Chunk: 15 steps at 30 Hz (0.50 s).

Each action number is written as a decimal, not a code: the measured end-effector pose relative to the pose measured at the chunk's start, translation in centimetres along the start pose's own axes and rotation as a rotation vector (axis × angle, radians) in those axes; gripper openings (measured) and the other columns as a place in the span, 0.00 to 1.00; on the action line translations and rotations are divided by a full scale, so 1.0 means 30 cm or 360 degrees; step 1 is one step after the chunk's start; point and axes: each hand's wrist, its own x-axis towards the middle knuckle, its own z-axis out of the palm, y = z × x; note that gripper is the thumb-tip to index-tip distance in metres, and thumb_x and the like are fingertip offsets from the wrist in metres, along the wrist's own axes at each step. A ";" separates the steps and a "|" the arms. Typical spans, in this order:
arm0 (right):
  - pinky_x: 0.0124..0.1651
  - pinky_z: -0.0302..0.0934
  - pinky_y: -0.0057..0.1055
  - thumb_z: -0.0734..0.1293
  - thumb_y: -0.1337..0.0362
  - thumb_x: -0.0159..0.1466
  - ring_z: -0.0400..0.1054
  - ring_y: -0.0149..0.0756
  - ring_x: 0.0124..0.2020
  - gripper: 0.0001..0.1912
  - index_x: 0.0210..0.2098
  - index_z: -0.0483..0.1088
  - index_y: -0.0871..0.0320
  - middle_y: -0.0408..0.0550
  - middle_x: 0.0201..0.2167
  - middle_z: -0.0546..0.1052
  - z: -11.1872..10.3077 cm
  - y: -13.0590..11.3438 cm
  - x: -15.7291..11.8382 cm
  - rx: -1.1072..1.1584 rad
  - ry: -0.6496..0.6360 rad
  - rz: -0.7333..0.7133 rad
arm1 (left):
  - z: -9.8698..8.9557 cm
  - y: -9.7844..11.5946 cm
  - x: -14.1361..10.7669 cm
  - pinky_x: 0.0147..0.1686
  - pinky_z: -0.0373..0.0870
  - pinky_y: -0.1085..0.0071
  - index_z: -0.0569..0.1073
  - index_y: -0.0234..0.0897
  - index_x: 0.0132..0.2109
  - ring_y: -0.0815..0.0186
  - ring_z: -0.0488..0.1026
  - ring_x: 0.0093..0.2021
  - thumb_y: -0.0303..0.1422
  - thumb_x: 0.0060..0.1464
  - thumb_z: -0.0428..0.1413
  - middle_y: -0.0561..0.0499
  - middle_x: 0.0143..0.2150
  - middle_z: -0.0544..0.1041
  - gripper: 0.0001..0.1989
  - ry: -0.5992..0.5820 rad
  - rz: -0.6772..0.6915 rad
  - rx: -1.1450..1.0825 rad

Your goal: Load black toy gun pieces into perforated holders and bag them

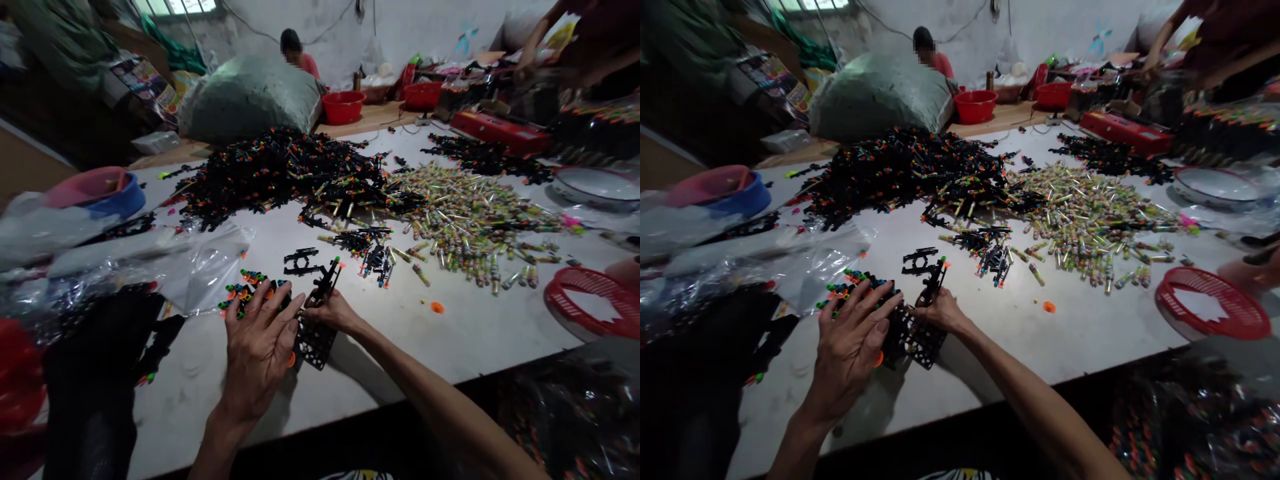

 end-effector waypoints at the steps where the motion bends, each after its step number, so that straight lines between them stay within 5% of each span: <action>1: 0.25 0.51 0.23 0.65 0.63 0.53 0.61 0.28 0.24 0.07 0.25 0.62 0.59 0.39 0.22 0.66 0.018 -0.008 0.008 -0.0152 0.0014 -0.0019 | -0.001 0.001 0.000 0.58 0.43 0.49 0.63 0.47 0.57 0.59 0.53 0.63 0.31 0.59 0.43 0.53 0.60 0.65 0.19 -0.0010 -0.0001 0.0005; 5: 0.31 0.54 0.28 0.62 0.64 0.57 0.65 0.34 0.30 0.06 0.32 0.67 0.60 0.48 0.30 0.72 0.074 -0.046 0.002 -0.0980 -0.0021 -0.0157 | 0.000 0.000 0.005 0.58 0.44 0.49 0.60 0.46 0.59 0.57 0.51 0.64 0.32 0.59 0.44 0.51 0.61 0.62 0.21 -0.0015 0.0027 0.0041; 8: 0.35 0.56 0.30 0.63 0.63 0.58 0.67 0.37 0.34 0.11 0.39 0.69 0.59 0.51 0.37 0.74 0.073 -0.059 -0.001 -0.1217 -0.0135 -0.0199 | 0.007 -0.007 0.013 0.57 0.45 0.50 0.59 0.44 0.60 0.56 0.52 0.63 0.33 0.58 0.44 0.49 0.62 0.61 0.22 0.0017 0.0085 0.0075; 11: 0.34 0.57 0.25 0.67 0.61 0.55 0.67 0.34 0.35 0.16 0.43 0.70 0.58 0.46 0.37 0.75 -0.045 -0.064 0.019 -0.1155 -0.0204 -0.0088 | 0.017 -0.012 0.021 0.56 0.46 0.50 0.63 0.42 0.57 0.56 0.55 0.62 0.33 0.58 0.44 0.49 0.60 0.64 0.20 0.0064 0.0082 0.0091; 15: 0.37 0.57 0.28 0.60 0.67 0.60 0.67 0.37 0.39 0.16 0.47 0.69 0.59 0.53 0.43 0.72 -0.306 -0.074 0.023 -0.1613 0.0395 0.0323 | 0.033 -0.007 0.027 0.56 0.46 0.51 0.65 0.43 0.55 0.56 0.57 0.61 0.32 0.58 0.43 0.50 0.58 0.67 0.19 0.0174 0.0043 0.0093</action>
